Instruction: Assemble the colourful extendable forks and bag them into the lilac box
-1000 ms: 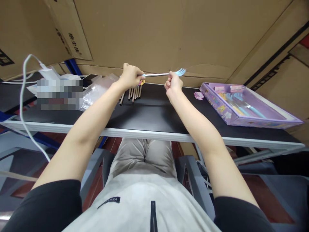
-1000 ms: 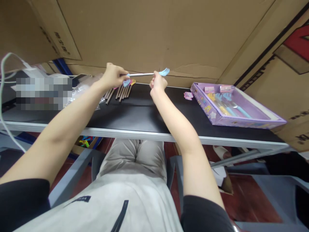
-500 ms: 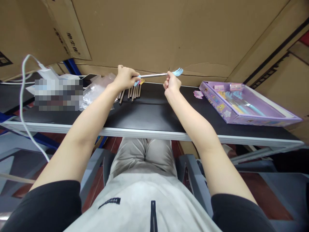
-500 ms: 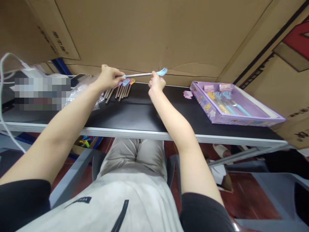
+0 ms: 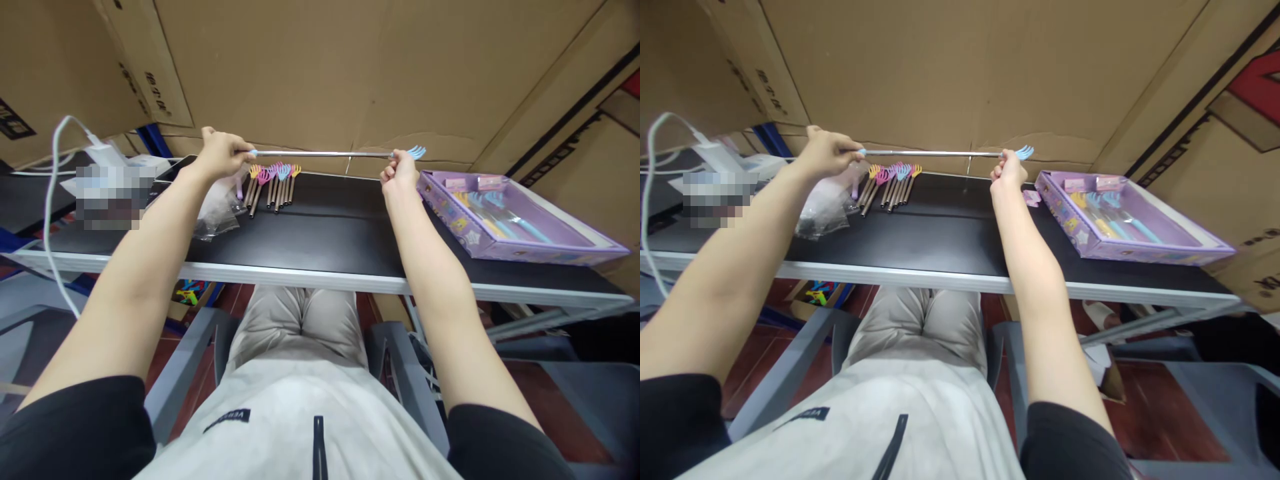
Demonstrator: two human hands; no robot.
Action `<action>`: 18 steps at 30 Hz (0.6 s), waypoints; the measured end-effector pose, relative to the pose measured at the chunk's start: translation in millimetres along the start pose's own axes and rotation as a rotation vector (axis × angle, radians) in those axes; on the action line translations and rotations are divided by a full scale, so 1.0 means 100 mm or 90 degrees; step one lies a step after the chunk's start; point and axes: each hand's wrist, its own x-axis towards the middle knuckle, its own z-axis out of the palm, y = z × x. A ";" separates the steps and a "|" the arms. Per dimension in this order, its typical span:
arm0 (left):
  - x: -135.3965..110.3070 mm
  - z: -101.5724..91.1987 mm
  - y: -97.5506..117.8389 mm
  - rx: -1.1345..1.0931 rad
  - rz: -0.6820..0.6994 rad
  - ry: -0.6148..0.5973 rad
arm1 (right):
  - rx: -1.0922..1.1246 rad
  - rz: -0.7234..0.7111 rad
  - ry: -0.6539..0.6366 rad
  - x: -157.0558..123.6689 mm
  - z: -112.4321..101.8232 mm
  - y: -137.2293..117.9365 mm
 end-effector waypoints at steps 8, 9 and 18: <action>-0.09 -0.04 -0.25 -0.015 -0.037 -0.007 | 0.018 0.002 0.029 0.08 -0.17 -0.10; -0.10 -0.03 -0.26 -0.016 -0.033 -0.005 | 0.018 0.000 0.027 0.09 -0.18 -0.10; 0.04 0.13 0.30 0.007 0.033 -0.041 | -0.044 -0.012 -0.069 -0.09 0.08 0.22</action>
